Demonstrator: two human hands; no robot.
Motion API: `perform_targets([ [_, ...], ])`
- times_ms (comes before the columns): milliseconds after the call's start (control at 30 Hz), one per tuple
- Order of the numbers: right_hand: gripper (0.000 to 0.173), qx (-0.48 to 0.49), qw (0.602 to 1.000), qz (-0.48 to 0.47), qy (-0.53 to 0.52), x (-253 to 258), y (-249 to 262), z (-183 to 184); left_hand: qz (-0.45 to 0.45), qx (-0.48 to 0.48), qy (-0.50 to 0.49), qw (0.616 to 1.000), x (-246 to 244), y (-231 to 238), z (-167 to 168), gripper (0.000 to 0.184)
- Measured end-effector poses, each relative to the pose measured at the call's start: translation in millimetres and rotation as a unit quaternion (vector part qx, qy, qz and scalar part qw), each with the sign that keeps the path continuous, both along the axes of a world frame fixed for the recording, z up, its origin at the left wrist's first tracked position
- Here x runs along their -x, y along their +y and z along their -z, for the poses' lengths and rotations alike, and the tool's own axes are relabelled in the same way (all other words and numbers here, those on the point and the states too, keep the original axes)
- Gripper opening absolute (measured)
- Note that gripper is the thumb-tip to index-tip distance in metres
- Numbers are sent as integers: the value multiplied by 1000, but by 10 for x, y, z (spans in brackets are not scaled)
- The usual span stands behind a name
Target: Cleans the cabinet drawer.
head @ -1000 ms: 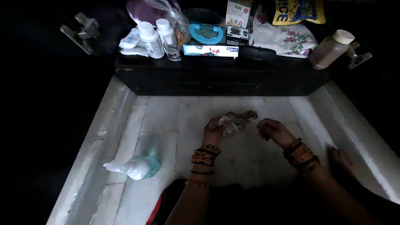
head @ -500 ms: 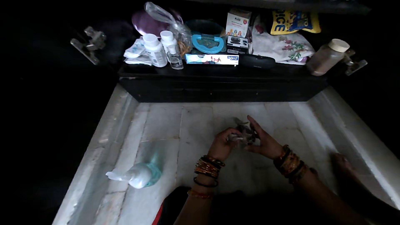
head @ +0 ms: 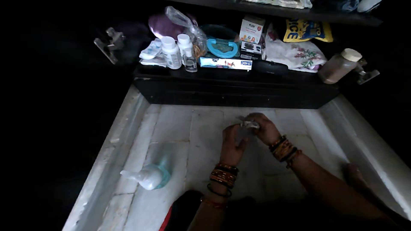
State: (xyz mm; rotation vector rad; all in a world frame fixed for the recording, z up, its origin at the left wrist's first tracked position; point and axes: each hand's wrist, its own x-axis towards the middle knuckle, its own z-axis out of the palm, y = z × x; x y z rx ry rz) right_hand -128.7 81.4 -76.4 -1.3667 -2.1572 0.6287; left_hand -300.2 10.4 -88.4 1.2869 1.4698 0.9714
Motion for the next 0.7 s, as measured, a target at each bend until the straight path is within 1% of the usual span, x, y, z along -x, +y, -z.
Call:
perform_targets([
  [67, 43, -106, 994, -14, -10, -88, 302, -57, -5, 62, 15, 998, 49, 24, -13, 53],
  [167, 46, -271, 960, -18, -68, -292, 698, -112, 44, 136, 49, 988, 85, 59, -5, 44],
  [233, 49, -325, 939, 8, -109, -448, 904, -83, 80, 152, 66, 983, 88, 80, 15, 41],
  [267, 52, -328, 936, 24, -124, -507, 981, -53, 90, 157, 66, 981, 87, 87, 20, 41],
  [333, 59, -294, 942, 62, -148, -558, 1091, 41, 102, 162, 67, 979, 86, 100, 37, 41],
  [367, 58, -280, 945, 78, -149, -538, 1125, 97, 110, 165, 70, 978, 86, 107, 46, 41],
  [433, 50, -268, 949, 103, -133, -410, 1155, 147, 137, 172, 81, 972, 85, 125, 56, 42],
  [500, 46, -268, 951, 92, -127, -229, 1162, 143, 170, 179, 89, 965, 62, 133, 50, 43],
  [567, 48, -270, 952, 61, -130, 35, 1182, 102, 202, 175, 91, 959, 45, 136, 56, 43],
  [633, 47, -276, 950, 33, -139, 390, 1203, 53, 226, 167, 85, 956, 43, 127, 89, 44],
  [700, 47, -259, 953, -3, -157, 831, 1198, -35, 241, 161, 78, 954, 48, 118, 120, 44],
])
